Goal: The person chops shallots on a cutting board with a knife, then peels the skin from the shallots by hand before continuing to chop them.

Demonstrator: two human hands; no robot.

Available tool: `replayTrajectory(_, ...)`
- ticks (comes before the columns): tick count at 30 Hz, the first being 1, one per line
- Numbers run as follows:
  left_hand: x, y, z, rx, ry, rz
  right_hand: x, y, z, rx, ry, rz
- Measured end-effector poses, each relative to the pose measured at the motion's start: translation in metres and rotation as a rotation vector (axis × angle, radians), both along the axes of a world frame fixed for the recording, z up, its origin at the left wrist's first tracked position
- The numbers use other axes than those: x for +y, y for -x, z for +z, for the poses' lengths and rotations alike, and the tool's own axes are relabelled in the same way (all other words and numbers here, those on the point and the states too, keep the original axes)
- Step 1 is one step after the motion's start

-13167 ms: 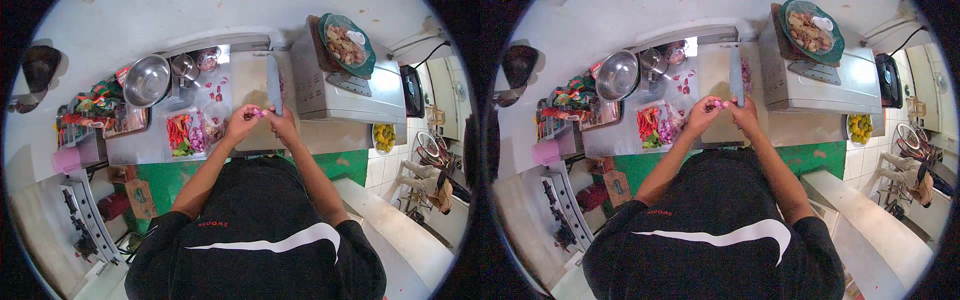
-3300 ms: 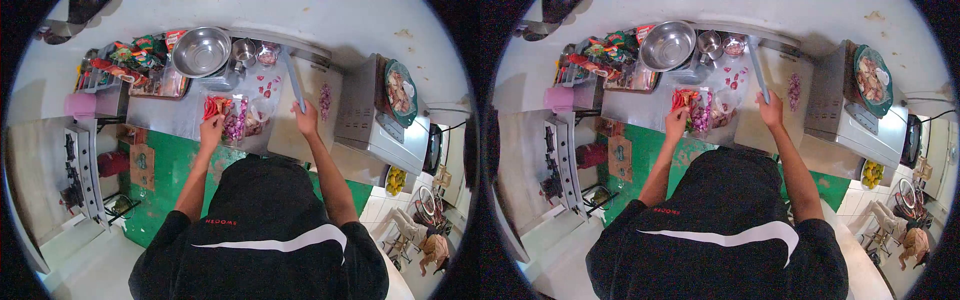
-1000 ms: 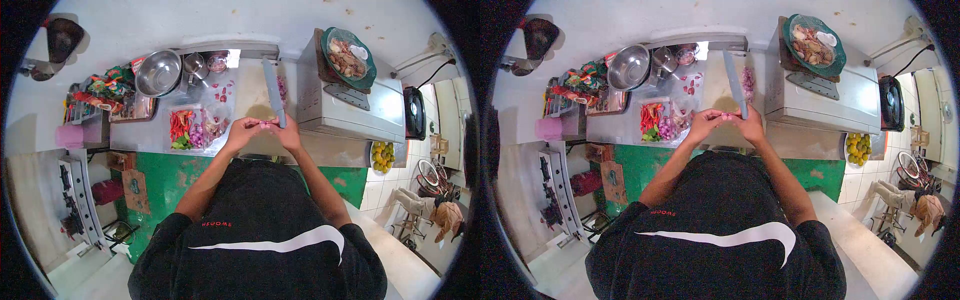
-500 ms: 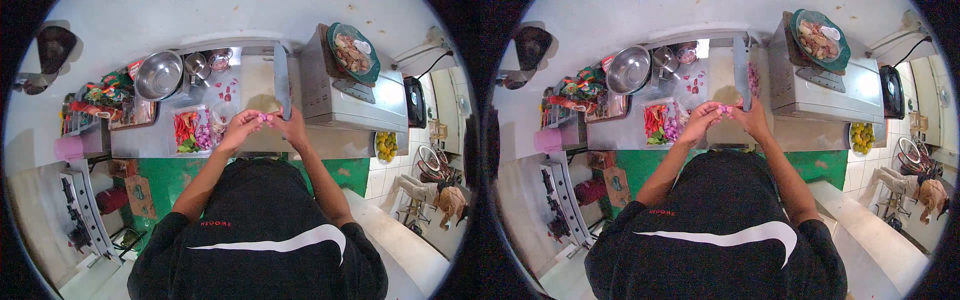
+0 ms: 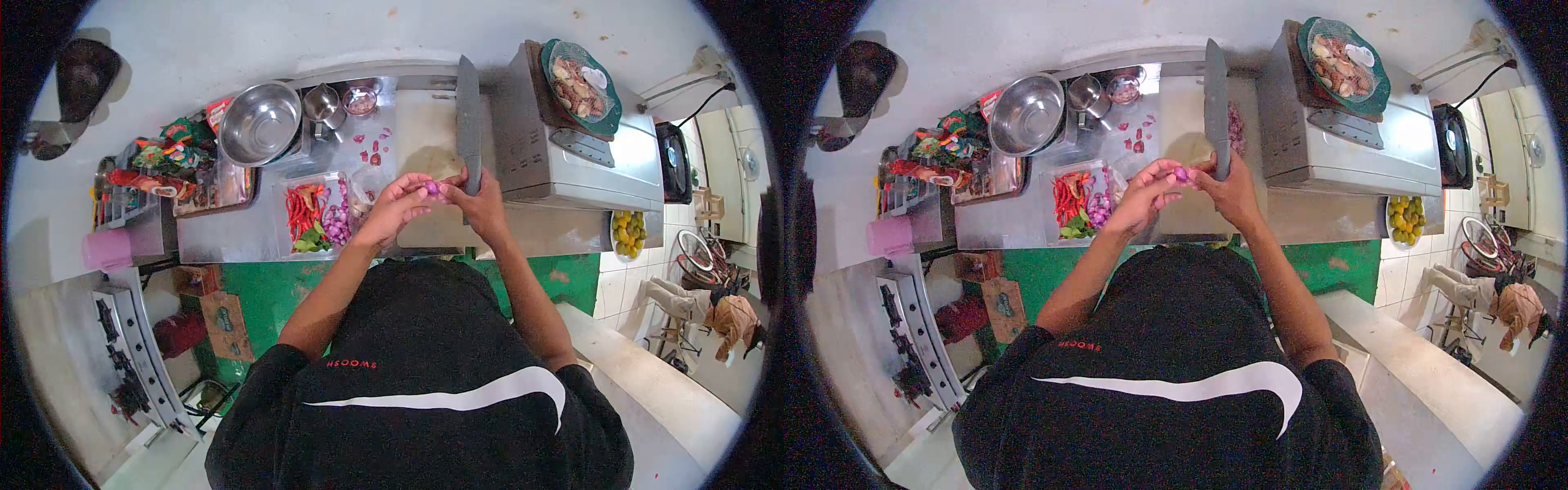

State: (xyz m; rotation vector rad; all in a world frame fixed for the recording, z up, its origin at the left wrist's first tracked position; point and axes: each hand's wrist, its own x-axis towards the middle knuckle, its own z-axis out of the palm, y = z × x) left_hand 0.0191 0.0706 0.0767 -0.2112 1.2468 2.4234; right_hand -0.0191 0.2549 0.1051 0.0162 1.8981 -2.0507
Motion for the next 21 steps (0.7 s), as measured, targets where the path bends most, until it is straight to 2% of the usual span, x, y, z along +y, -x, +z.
replayTrajectory(3,-0.001,0.004,0.002,-0.051,0.003,0.009,-0.003,0.002,-0.003,0.079,-0.091,0.004)
replayTrajectory(5,0.000,0.007,-0.008,-0.028,0.233,0.017,-0.006,0.003,-0.004,0.109,-0.103,0.008)
replayTrajectory(6,-0.001,0.007,-0.007,-0.030,0.234,0.019,-0.007,0.002,-0.002,0.107,-0.115,0.006)
replayTrajectory(8,-0.001,0.009,-0.006,-0.021,0.080,0.081,-0.009,0.001,-0.001,0.104,-0.128,0.001)
replayTrajectory(11,-0.002,0.012,-0.004,0.000,0.000,0.097,-0.010,0.000,-0.002,0.023,-0.062,-0.048)
replayTrajectory(13,-0.001,0.012,-0.007,-0.002,-0.032,0.111,-0.010,0.002,-0.007,-0.052,0.052,-0.094)
replayTrajectory(16,0.001,0.013,-0.008,0.007,-0.098,0.120,-0.007,0.006,-0.016,-0.090,0.086,-0.137)
replayTrajectory(21,0.002,0.015,-0.014,-0.005,-0.152,0.115,-0.004,0.015,-0.012,-0.103,0.041,-0.114)
